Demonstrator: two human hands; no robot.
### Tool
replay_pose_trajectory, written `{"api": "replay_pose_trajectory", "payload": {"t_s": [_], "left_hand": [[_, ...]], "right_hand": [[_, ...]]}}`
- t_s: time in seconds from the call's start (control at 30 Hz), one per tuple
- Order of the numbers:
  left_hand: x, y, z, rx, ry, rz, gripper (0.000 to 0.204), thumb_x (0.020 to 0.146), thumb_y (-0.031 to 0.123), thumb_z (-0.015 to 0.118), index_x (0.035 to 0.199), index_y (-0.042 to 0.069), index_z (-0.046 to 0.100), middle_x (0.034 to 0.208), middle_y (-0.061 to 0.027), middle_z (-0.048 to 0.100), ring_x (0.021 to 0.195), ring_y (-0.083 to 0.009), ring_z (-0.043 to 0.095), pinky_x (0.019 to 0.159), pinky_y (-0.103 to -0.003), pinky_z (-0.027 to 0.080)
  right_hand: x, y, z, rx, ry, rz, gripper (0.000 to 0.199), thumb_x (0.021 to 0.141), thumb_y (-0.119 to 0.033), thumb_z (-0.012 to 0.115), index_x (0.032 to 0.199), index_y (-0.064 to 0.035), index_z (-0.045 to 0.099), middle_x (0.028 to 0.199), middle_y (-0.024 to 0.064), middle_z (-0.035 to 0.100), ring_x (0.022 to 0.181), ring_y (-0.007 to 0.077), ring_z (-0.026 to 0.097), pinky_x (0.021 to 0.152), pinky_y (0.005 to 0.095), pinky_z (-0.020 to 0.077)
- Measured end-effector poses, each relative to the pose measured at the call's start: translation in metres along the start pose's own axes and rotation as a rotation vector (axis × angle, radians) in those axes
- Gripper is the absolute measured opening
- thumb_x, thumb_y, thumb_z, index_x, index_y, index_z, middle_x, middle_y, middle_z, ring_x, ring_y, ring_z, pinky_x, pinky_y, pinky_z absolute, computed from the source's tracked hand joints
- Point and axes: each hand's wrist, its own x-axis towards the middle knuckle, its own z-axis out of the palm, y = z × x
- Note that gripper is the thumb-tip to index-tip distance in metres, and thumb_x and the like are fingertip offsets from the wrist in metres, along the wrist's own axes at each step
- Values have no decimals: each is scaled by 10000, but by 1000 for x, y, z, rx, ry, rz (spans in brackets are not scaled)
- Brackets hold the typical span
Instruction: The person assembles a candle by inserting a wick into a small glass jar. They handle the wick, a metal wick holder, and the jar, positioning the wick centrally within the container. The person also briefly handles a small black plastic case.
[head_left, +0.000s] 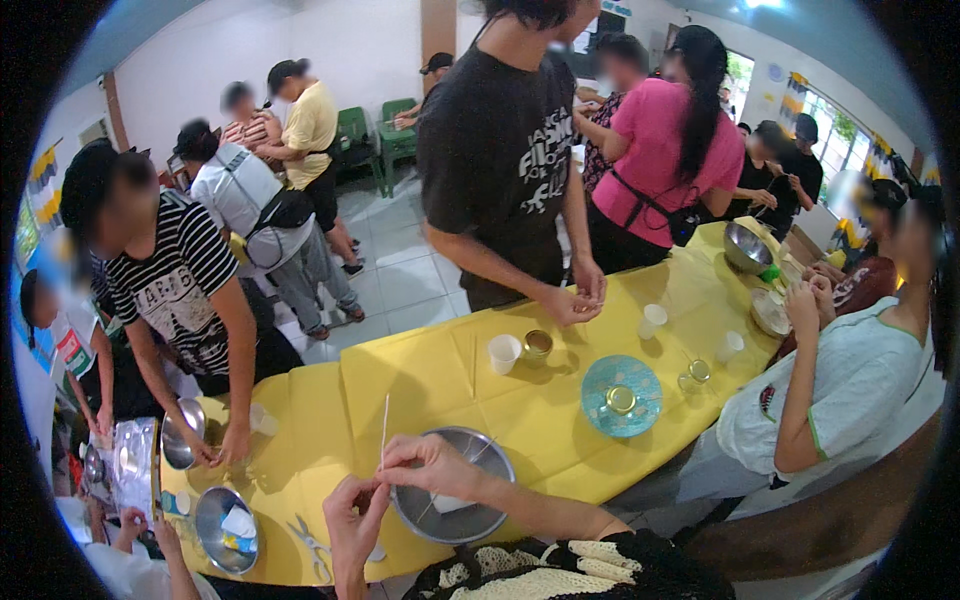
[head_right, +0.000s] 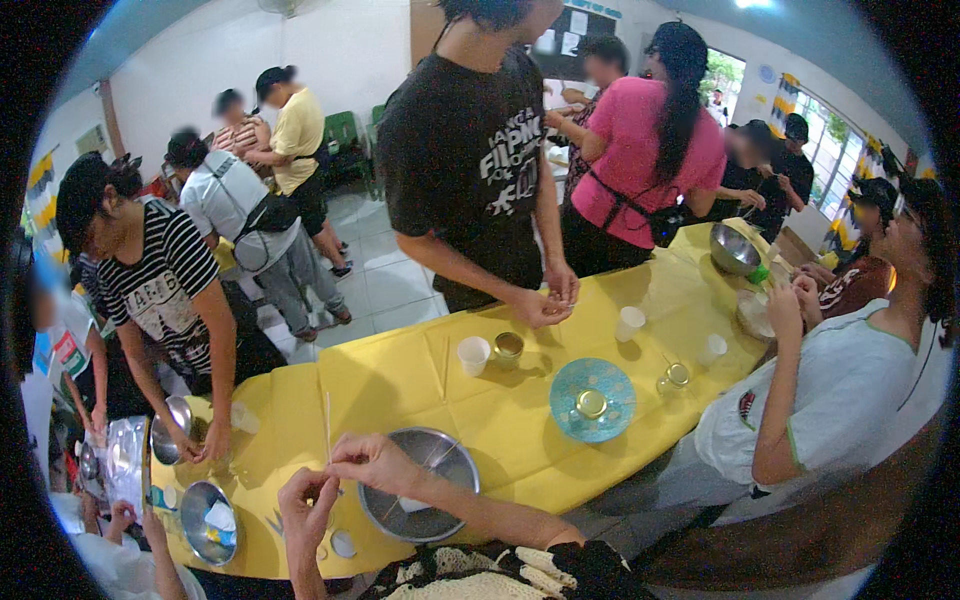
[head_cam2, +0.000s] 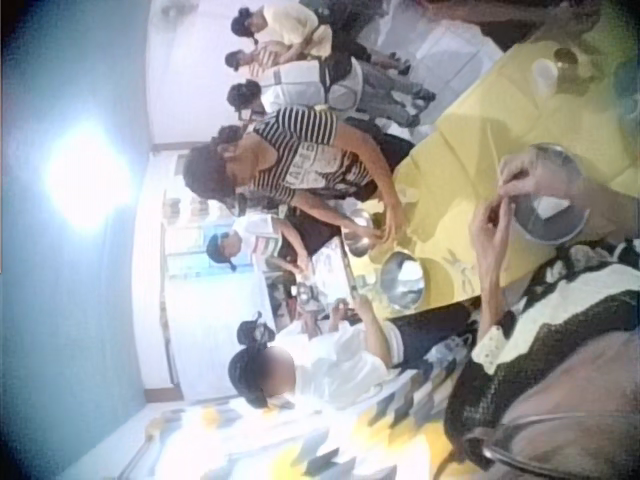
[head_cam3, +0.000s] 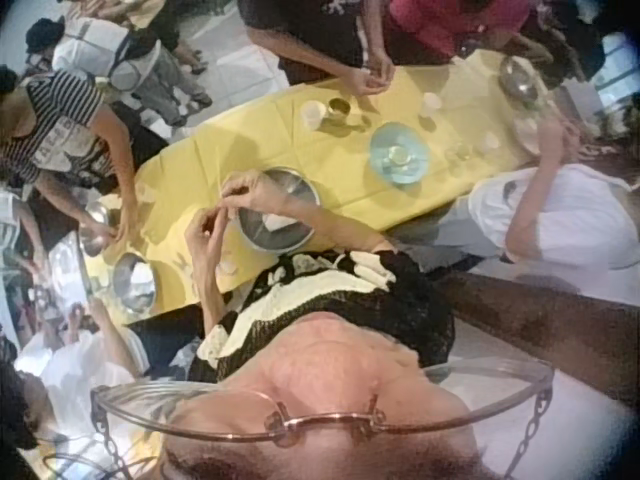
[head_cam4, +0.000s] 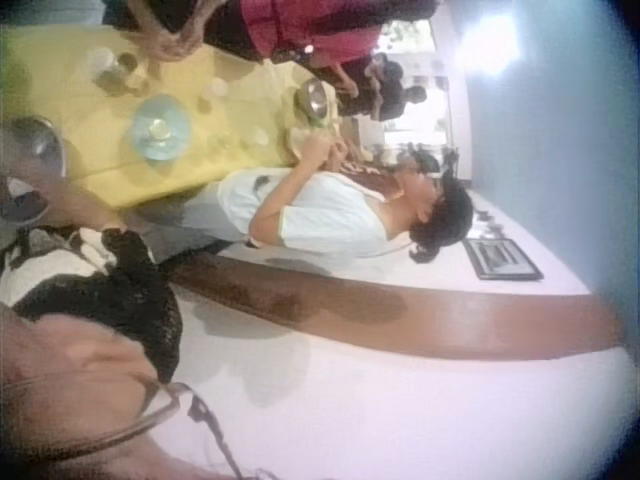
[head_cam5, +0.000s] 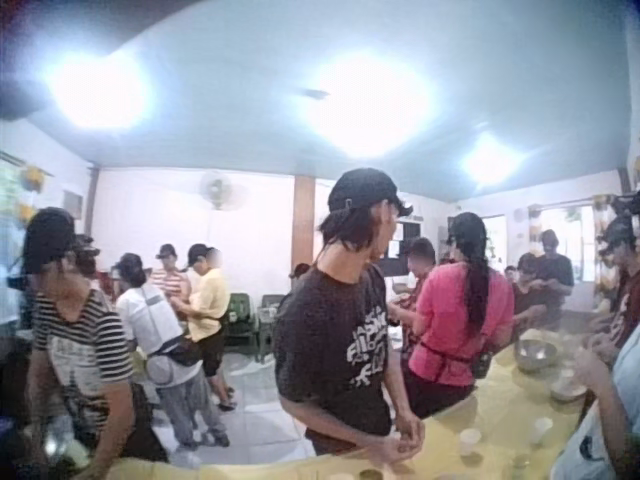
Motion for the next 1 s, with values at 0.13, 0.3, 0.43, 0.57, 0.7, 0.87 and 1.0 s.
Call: {"api": "replay_pose_trajectory", "payload": {"t_s": [0.13,0.3,0.43,0.57,0.7,0.87,1.0], "left_hand": [[7,5,-17,50,-43,-7,119,799,85,709,794,-17,647,634,-31,547,570,-79,490,508,-233,381],[12,6,-28,-4,-119,-20,135,817,110,701,822,-17,654,655,-33,563,590,-74,512,523,-225,395],[8,3,-37,-103,-147,-36,138,828,110,694,825,-21,650,677,-39,579,598,-71,530,532,-232,415],[11,3,-42,-143,-165,-59,152,843,126,683,852,-24,654,702,-35,601,600,-69,535,533,-232,422],[11,-7,-46,-189,-199,-97,143,855,134,671,851,-9,657,749,-19,616,613,-54,518,539,-211,405],[18,-7,-46,-546,-164,-268,134,887,148,641,861,16,650,727,33,560,603,-28,455,521,-182,335],[28,-22,-47,-886,-73,-319,123,901,171,637,899,48,639,679,55,487,575,-24,377,492,-191,280]], "right_hand": [[17,-2,8,42,8,-13,67,829,-84,679,829,-18,686,811,16,633,781,95,593,703,239,463],[33,-25,7,93,51,72,38,822,-64,693,806,-29,698,815,1,633,773,70,579,691,222,451],[49,-41,9,36,61,67,44,817,-70,702,805,-27,700,812,-10,623,767,61,565,687,209,434],[63,-53,8,-91,65,40,67,820,-89,703,809,-23,702,807,-18,616,760,54,546,684,206,420],[75,-53,5,-38,76,-26,122,848,-122,687,867,-2,691,828,-16,619,756,53,534,688,210,414],[86,-64,13,10,173,-12,189,917,-191,611,954,-17,675,914,8,630,828,57,539,765,215,420],[72,-53,17,-70,113,65,221,943,-208,571,979,-18,677,975,17,614,886,71,539,815,228,416]]}}
